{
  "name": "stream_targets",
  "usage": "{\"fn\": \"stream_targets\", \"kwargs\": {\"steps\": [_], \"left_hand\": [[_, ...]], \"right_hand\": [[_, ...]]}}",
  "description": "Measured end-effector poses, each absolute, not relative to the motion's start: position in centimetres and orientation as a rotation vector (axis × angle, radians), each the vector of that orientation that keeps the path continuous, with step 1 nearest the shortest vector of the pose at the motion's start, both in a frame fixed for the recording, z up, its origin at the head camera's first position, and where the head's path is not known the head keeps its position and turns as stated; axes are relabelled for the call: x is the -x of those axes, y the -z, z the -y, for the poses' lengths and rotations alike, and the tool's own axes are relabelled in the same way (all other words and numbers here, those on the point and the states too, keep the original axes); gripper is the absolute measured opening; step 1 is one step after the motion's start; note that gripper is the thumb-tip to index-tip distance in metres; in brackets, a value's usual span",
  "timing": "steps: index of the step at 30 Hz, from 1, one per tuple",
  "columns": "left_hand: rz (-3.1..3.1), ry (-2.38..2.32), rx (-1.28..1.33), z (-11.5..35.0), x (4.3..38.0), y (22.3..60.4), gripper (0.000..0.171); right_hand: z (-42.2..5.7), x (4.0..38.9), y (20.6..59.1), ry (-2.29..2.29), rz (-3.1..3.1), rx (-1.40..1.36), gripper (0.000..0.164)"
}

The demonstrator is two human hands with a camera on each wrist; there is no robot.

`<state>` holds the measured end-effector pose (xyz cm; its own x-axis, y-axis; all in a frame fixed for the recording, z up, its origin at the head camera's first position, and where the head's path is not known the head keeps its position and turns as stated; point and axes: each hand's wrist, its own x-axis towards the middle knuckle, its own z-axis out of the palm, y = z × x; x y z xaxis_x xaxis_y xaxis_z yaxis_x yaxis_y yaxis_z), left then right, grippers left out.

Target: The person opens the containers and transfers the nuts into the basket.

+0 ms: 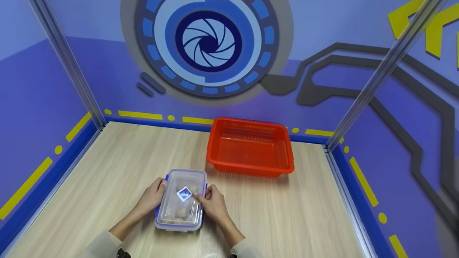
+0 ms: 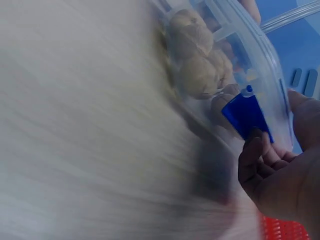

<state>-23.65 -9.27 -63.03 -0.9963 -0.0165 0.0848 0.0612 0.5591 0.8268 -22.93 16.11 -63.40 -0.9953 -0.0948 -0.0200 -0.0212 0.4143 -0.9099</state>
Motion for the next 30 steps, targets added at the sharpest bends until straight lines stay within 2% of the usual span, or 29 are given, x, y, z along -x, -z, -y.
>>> {"fn": "stream_targets", "kwargs": {"steps": [24,30], "left_hand": [[2.715,1.087,0.175,8.9,23.4,62.0,0.019],[2.754,1.122,0.179,9.0,23.5,61.8,0.023]], "right_hand": [[-15.6,22.8,64.1,1.746,-2.584,0.104,0.040],[-15.5,22.8,64.3,1.751,-2.587,0.112,0.040]]}}
